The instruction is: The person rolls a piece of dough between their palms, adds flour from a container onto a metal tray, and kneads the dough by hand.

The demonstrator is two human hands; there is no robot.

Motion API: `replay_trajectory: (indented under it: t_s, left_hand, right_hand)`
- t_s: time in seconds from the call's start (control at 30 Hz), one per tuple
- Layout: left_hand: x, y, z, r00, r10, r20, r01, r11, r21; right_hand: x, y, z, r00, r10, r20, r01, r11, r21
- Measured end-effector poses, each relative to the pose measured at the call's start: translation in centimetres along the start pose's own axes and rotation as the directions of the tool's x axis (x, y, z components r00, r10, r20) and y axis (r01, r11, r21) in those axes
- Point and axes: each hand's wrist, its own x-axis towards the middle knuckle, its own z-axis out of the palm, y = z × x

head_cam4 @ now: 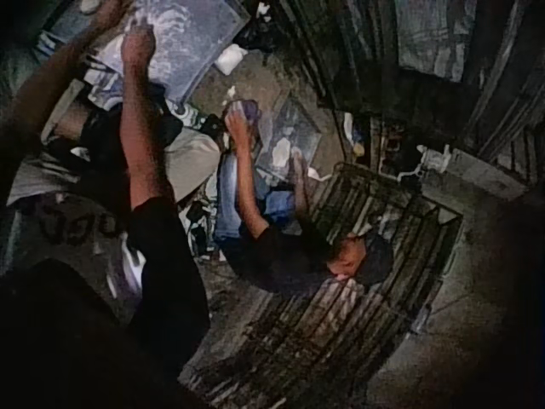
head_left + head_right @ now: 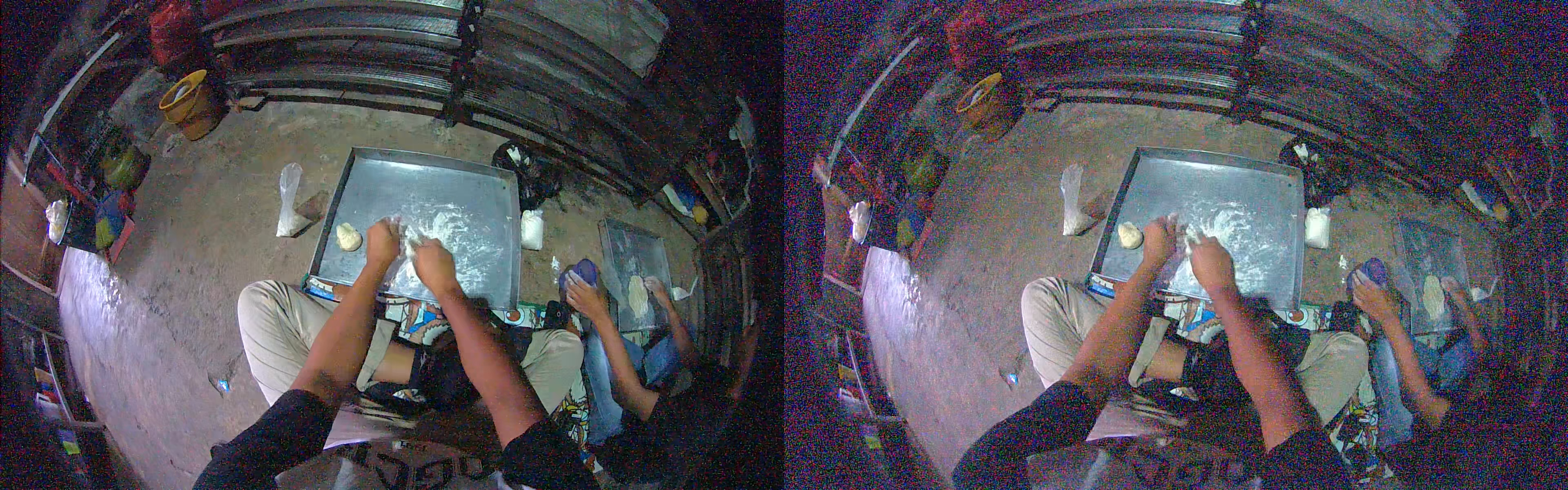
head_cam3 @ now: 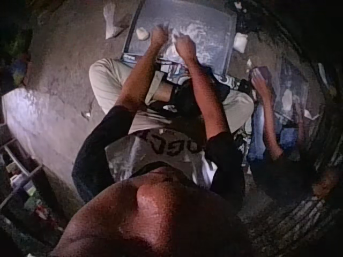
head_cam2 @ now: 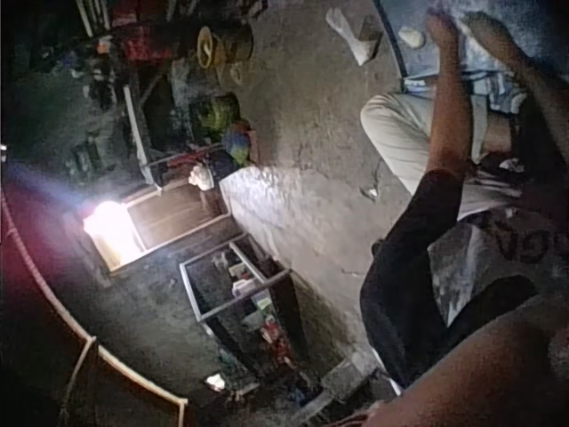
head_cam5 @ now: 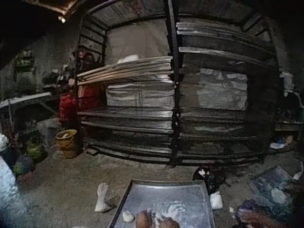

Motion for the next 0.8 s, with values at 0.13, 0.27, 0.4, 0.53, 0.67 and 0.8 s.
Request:
replay_trajectory:
  t_s: [0.13,0.27,0.4,0.53,0.67,0.8]
  left_hand:
    - [0.3,3.7,-1.2,0.957,-0.23,0.177,0.24,0.97,-0.037]
    - [-0.7,0.1,-1.0,0.96,0.01,0.279,-0.063,0.982,0.18]
    - [-1.4,1.4,-2.6,0.614,0.01,0.79,-0.261,0.946,0.191]
    - [-2.1,1.0,0.2,0.572,0.005,0.82,-0.423,0.859,0.29]
    - [-2.0,3.4,1.5,0.696,0.153,0.702,-0.378,0.909,0.176]
    - [-1.6,1.6,1.7,0.867,0.258,0.426,-0.285,0.959,-0.002]
  right_hand:
    - [0.5,1.4,4.0,0.996,-0.092,-0.012,0.086,0.959,-0.269]
    - [1.9,2.3,4.3,0.991,-0.057,-0.121,0.041,0.99,-0.135]
    - [1.7,8.0,5.6,0.919,0.248,-0.305,-0.105,0.903,0.416]
    - [2.1,10.5,2.6,0.817,0.518,-0.254,-0.279,0.74,0.612]
    - [2.1,11.1,3.2,0.88,0.343,-0.328,-0.261,0.927,0.269]
    - [3.3,8.0,3.2,0.992,0.121,-0.037,-0.117,0.989,0.093]
